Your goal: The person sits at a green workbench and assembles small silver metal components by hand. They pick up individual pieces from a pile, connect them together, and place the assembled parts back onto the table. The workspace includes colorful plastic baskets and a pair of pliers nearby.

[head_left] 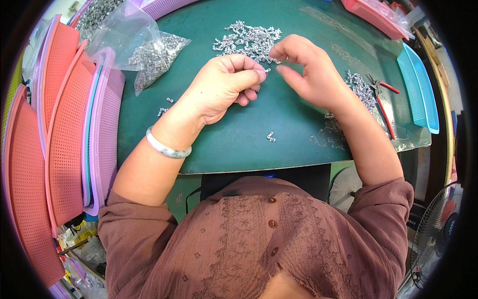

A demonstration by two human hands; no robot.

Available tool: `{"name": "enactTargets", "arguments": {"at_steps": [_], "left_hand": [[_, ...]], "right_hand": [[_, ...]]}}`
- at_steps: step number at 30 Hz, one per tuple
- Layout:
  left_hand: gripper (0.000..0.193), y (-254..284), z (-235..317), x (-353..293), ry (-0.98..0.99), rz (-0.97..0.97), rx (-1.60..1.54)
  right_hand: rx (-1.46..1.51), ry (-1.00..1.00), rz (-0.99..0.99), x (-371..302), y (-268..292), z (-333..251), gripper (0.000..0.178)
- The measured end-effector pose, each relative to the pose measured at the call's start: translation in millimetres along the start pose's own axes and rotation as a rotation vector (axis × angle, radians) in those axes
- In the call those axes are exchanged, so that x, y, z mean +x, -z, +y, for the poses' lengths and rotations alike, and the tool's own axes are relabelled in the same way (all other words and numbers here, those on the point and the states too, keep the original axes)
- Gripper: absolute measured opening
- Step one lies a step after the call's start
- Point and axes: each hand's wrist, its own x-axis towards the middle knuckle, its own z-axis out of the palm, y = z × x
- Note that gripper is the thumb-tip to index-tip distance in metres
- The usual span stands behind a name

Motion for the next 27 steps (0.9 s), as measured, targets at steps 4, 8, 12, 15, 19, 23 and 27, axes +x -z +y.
{"name": "enactTargets", "arguments": {"at_steps": [4, 8, 12, 15, 19, 23, 27], "left_hand": [[0.008, -0.2, -0.2, 0.1, 0.001, 0.002, 0.012], [0.006, 2.5, 1.8, -0.8, 0.009, -0.007, -0.071], [0.007, 10.6, 3.0, 2.3, 0.032, -0.029, -0.274], [0.007, 15.2, 1.6, 4.1, 0.035, -0.063, -0.386], [0.007, 16.5, 1.7, 3.5, 0.035, -0.088, -0.425], [0.007, 11.8, 4.6, 0.3, 0.016, -0.019, -0.377], [0.002, 13.4, 4.0, 0.4, 0.032, -0.025, -0.378]], "right_hand": [[-0.263, -0.036, 0.0, -6.3, -5.6, 14.8, 0.019], [-0.223, -0.045, -0.143, -4.0, -0.8, 11.9, 0.018], [-0.104, -0.014, -0.187, -2.5, 1.1, 12.7, 0.015], [-0.117, -0.032, -0.163, -1.8, 2.8, 10.7, 0.014], [-0.131, 0.025, -0.151, -2.2, 0.8, 10.1, 0.011], [-0.168, 0.042, -0.137, -2.4, -1.7, 7.8, 0.007], [-0.165, 0.071, -0.126, -2.2, -4.5, 9.2, 0.006]]}}
